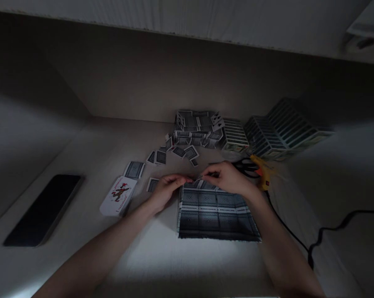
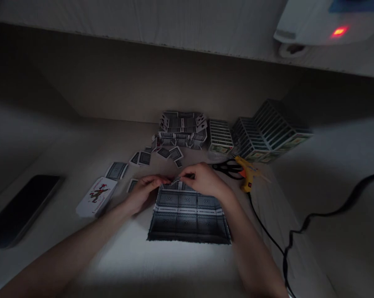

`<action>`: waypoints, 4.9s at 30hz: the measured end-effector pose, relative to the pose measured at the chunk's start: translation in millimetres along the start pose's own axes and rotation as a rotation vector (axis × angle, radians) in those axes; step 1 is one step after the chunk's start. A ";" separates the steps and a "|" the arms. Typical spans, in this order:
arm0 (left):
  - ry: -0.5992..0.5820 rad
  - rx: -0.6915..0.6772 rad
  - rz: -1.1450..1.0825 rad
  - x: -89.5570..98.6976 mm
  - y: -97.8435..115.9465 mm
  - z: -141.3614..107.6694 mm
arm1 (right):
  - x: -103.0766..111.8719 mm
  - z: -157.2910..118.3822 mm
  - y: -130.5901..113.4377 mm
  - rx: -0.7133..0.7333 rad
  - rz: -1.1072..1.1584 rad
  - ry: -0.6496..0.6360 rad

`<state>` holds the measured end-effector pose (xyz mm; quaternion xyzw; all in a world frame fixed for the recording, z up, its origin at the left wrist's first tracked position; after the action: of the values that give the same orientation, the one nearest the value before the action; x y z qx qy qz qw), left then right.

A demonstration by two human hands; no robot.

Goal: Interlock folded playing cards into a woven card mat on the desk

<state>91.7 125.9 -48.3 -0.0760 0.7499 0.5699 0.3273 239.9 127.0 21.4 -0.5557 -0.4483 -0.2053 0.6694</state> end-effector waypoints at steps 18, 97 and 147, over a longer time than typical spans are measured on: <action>0.141 -0.307 0.470 -5.7 29.2 -23.4 | 0.8 -8.4 -43.3 0.149 -0.199 -0.013; 0.435 -0.436 1.893 33.4 77.7 -11.0 | 28.8 -7.7 -14.8 -0.001 -0.251 0.225; 0.448 -0.095 2.184 18.0 82.5 -41.5 | 19.6 -24.5 -48.7 0.164 -0.266 -0.033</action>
<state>20.9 121.0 13.4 0.5106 0.4336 0.5530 -0.4954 221.4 94.1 65.3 -0.4383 -0.5441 -0.2456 0.6720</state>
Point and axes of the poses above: each hand's wrist, its own z-axis towards the middle knuckle, its own x-axis out of the back of the hand, y = z × x, the point moved 7 cm from there along z, towards the middle knuckle, and after that the axes turned 14 degrees about -z, right-handed, at the moved point
